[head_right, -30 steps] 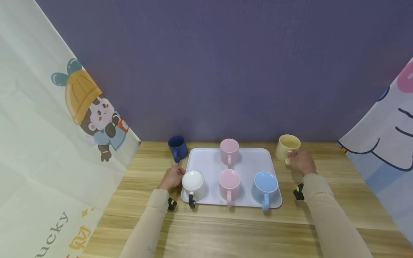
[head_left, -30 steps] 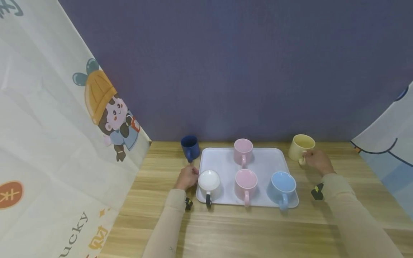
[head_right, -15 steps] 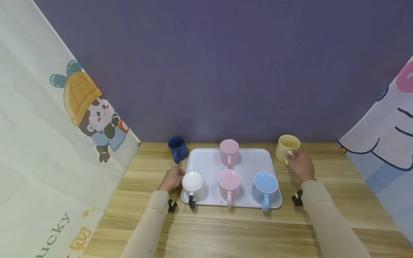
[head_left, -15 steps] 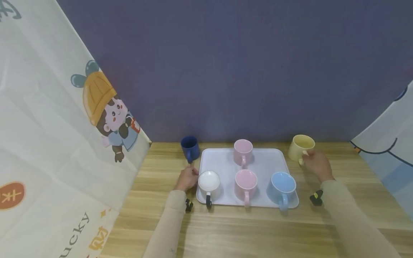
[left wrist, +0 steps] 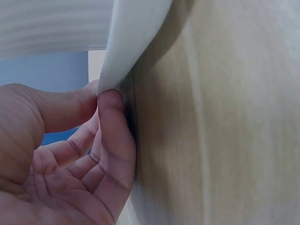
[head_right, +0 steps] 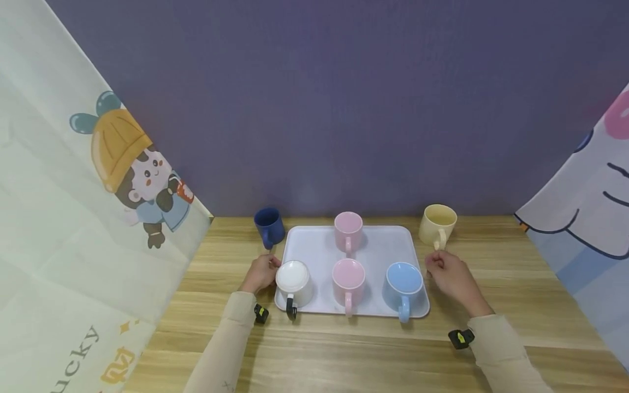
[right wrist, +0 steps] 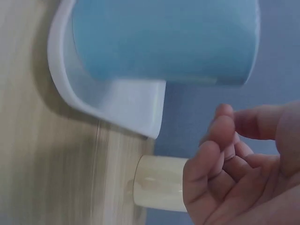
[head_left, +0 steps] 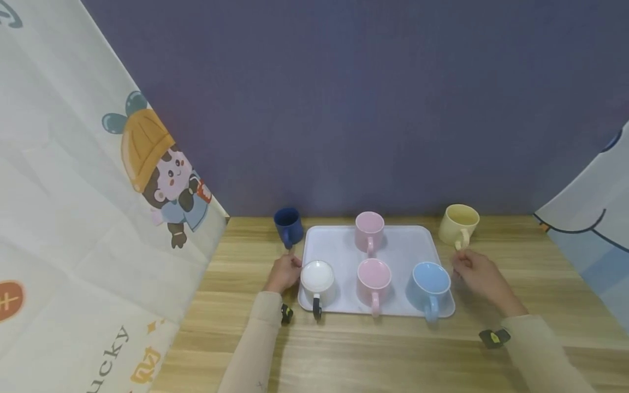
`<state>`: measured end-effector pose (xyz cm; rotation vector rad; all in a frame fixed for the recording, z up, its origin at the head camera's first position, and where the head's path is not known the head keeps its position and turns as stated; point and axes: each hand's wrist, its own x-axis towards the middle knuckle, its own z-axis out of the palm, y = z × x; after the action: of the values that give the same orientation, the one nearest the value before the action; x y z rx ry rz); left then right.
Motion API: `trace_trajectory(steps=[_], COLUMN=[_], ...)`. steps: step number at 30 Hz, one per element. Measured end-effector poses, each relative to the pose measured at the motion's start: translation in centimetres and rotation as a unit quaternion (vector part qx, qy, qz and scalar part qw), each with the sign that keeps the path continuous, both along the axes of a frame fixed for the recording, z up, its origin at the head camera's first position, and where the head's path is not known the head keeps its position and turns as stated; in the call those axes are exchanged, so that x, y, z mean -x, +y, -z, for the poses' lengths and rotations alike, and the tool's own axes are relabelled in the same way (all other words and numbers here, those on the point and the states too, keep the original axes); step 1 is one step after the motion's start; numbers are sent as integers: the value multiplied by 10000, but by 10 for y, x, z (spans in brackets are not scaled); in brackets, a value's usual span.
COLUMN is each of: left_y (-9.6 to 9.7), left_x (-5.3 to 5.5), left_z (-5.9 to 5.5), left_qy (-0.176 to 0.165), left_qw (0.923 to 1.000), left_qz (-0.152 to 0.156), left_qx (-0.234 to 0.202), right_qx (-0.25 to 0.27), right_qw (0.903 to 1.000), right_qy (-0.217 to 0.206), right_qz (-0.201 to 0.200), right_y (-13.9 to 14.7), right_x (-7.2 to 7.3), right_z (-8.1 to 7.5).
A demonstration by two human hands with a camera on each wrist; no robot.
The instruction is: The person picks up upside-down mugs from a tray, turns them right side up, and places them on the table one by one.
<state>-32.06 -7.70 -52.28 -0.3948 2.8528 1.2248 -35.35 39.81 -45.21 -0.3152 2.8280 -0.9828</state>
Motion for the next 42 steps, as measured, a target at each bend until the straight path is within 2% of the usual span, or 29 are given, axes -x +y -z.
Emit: trace_trajectory(steps=[10,18,25,33,42], left_y=[5,4,-1,-1,-1], left_x=[2,2,0,0,-2], left_z=[1,0,2,2,2], left_qy=[129,170,192,119,85], left_qw=[9998,9998,9998,9999,9999], left_qz=[107,58,-12,35,-32], left_qx=[-45,-39,-22,-14,-47], right_qx=[161,356,1056,2171,2198], right_qw=[9990,9974,9846,9629,9616], right_qy=[-285,-514,-1294,-1529,-1581], right_qz=[309,345,522,479,451], right_y=[-3,-14,-29,-45,-49], right_x=[-46,-73,-85,-93,-95], right_z=[2,11,20,28,28])
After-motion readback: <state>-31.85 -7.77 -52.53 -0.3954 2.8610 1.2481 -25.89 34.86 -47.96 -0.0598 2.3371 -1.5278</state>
